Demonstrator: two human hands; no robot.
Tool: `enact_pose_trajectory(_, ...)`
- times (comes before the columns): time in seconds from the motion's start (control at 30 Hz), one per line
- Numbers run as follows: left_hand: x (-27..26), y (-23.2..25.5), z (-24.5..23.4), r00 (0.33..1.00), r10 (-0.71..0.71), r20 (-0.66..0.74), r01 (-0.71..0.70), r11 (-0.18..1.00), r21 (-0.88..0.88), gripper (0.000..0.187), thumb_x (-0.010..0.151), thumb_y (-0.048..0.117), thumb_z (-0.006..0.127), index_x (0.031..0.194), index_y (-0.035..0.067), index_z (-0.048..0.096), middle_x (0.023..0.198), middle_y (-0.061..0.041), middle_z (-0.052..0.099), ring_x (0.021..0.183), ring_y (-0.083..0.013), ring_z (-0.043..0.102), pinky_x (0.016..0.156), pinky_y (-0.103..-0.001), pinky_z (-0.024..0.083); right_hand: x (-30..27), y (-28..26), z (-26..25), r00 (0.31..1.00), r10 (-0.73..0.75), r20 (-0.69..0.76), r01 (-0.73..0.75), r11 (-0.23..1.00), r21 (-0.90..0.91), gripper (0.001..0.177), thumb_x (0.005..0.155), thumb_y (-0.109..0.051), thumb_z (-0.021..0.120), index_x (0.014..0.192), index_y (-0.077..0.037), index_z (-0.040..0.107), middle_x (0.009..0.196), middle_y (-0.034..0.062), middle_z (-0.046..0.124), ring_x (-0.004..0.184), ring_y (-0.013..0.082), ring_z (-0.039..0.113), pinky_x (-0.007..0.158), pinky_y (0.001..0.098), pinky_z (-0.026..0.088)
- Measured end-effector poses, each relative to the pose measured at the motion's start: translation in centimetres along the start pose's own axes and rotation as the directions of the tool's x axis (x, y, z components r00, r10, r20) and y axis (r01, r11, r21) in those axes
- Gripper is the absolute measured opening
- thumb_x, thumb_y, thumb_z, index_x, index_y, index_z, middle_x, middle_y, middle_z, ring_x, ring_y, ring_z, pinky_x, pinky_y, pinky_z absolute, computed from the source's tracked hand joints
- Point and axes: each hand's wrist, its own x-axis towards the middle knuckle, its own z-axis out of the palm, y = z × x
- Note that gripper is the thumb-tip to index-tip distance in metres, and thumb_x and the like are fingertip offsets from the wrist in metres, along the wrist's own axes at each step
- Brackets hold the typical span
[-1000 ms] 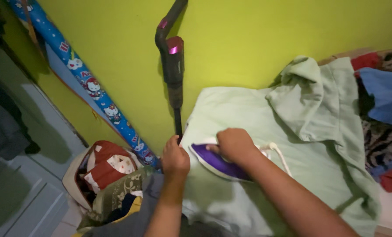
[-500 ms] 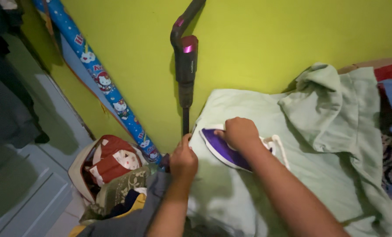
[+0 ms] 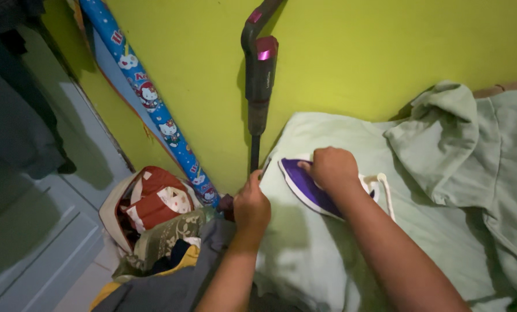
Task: The person irons a light green t-shirt laid flat on a white surface. They smooth the fabric with their hands, then use a purple and white iron to press the shirt, moving it across the front and sleeves. The person flips the shirt over to iron the other side.
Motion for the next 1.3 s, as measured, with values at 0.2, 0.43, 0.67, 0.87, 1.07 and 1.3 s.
enact_pose_trajectory(0.2, -0.1, -0.5, 0.2, 1.0, -0.019, -0.006, 0.019, 1.0, -0.002, 0.039, 0.089, -0.004, 0.057, 0.126, 0.005, 0.06, 0.098, -0.02, 0.072, 0.085, -0.0426, 0.069, 0.077, -0.052, 0.054, -1.8, 0.5, -0.9, 0.987, -0.108, 0.12, 0.106, 0.994, 0.018, 0.057, 0.087, -0.062, 0.066, 0.084, -0.006, 0.076, 0.082, 0.019, 0.072, 0.082, 0.0387, 0.071, 0.074, 0.0497, 0.056)
enact_pose_trajectory(0.43, 0.3, 0.2, -0.4, 0.997, -0.054, 0.058, 0.055, 0.998, -0.02, 0.044, 0.081, -0.005, 0.058, 0.123, 0.005, 0.061, 0.098, -0.022, 0.072, 0.089, -0.0439, 0.069, 0.077, -0.052, 0.054, -8.2, 1.3, -2.6, 0.953, -0.255, 0.164, 0.25, 0.967, 0.05, 0.054, 0.083, -0.061, 0.067, 0.084, -0.007, 0.071, 0.072, 0.0176, 0.071, 0.072, 0.0379, 0.071, 0.068, 0.0504, 0.056)
enact_pose_trajectory(0.67, 0.5, 0.2, -0.8, 0.993, -0.047, 0.111, 0.051, 0.998, -0.034, 0.048, 0.08, -0.007, 0.056, 0.125, 0.006, 0.062, 0.107, -0.02, 0.072, 0.097, -0.0425, 0.068, 0.081, -0.051, 0.053, -2.8, 1.5, -0.2, 0.996, -0.09, -0.008, 0.091, 0.996, 0.014, 0.055, 0.087, -0.061, 0.066, 0.084, -0.007, 0.073, 0.076, 0.0168, 0.072, 0.074, 0.0371, 0.071, 0.069, 0.049, 0.056)
enact_pose_trajectory(0.87, 0.3, -0.3, -0.3, 0.993, -0.021, 0.12, 0.025, 0.999, -0.03, 0.038, 0.078, -0.007, 0.057, 0.106, 0.013, 0.075, 0.097, -0.015, 0.07, 0.089, -0.0396, 0.068, 0.082, -0.05, 0.053, 2.9, 1.9, 1.3, 0.992, 0.119, -0.033, -0.119, 0.993, 0.008, 0.052, 0.089, -0.059, 0.066, 0.085, -0.008, 0.078, 0.084, 0.0163, 0.075, 0.082, 0.0353, 0.073, 0.072, 0.0475, 0.057)
enact_pose_trajectory(1.07, 0.1, -0.7, -0.1, 0.992, -0.037, 0.12, 0.041, 0.999, -0.035, 0.038, 0.078, -0.007, 0.057, 0.105, 0.012, 0.076, 0.097, -0.015, 0.07, 0.087, -0.0413, 0.067, 0.08, -0.051, 0.053, 1.5, 1.8, -0.1, 0.996, -0.041, 0.077, 0.042, 0.999, -0.014, 0.058, 0.087, -0.065, 0.066, 0.087, -0.008, 0.077, 0.087, 0.0166, 0.074, 0.085, 0.0362, 0.072, 0.076, 0.0471, 0.056)
enact_pose_trajectory(1.3, 0.3, -0.4, -0.1, 0.986, -0.076, 0.148, 0.077, 0.997, 0.002, 0.038, 0.078, -0.007, 0.057, 0.106, 0.012, 0.075, 0.096, -0.016, 0.07, 0.085, -0.0421, 0.068, 0.079, -0.051, 0.054, 0.1, 2.0, -0.3, 0.994, -0.073, 0.08, 0.076, 0.996, -0.038, 0.058, 0.087, -0.065, 0.064, 0.09, -0.009, 0.076, 0.087, 0.0167, 0.075, 0.084, 0.0357, 0.072, 0.075, 0.0472, 0.056)
